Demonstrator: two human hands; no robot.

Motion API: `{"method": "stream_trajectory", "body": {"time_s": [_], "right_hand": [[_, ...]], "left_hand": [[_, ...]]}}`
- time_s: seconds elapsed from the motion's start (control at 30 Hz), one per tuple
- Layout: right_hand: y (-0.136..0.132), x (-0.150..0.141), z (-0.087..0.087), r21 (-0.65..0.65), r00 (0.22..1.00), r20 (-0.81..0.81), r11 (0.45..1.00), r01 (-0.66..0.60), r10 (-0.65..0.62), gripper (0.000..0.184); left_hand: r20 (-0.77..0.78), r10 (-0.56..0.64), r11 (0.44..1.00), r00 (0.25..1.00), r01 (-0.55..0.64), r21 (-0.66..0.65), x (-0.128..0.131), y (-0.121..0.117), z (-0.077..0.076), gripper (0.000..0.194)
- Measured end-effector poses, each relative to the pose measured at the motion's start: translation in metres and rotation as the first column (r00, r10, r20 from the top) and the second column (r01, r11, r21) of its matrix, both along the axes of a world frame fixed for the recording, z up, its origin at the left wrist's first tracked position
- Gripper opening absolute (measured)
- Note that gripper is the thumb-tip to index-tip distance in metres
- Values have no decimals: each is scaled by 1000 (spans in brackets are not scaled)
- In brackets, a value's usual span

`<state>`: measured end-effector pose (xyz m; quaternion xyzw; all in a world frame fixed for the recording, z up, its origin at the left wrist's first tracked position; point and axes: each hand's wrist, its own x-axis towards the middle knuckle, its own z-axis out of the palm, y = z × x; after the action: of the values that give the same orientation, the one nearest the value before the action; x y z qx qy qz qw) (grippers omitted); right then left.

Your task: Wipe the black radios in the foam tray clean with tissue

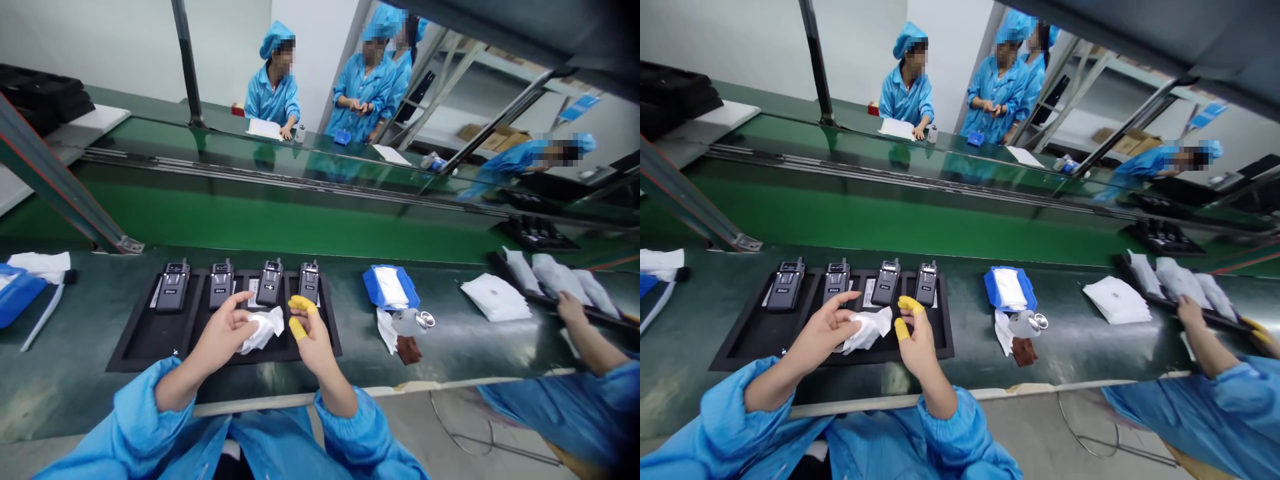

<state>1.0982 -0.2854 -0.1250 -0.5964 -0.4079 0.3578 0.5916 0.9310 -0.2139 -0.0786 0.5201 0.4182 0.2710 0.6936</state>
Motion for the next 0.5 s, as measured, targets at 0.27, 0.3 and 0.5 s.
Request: {"method": "stream_trajectory", "body": {"time_s": [0.27, 0.3, 0.5], "right_hand": [[13, -6, 33, 125, 933, 271, 952, -279, 238, 12], [14, -6, 31, 141, 943, 254, 956, -256, 215, 11], [9, -5, 31, 227, 956, 267, 956, -186, 123, 9]], "left_hand": [[-18, -164, 983, 986, 165, 74, -3, -3, 14, 81], [3, -162, 985, 987, 162, 56, -3, -3, 14, 83], [59, -70, 997, 996, 70, -11, 0, -1, 15, 88]]}}
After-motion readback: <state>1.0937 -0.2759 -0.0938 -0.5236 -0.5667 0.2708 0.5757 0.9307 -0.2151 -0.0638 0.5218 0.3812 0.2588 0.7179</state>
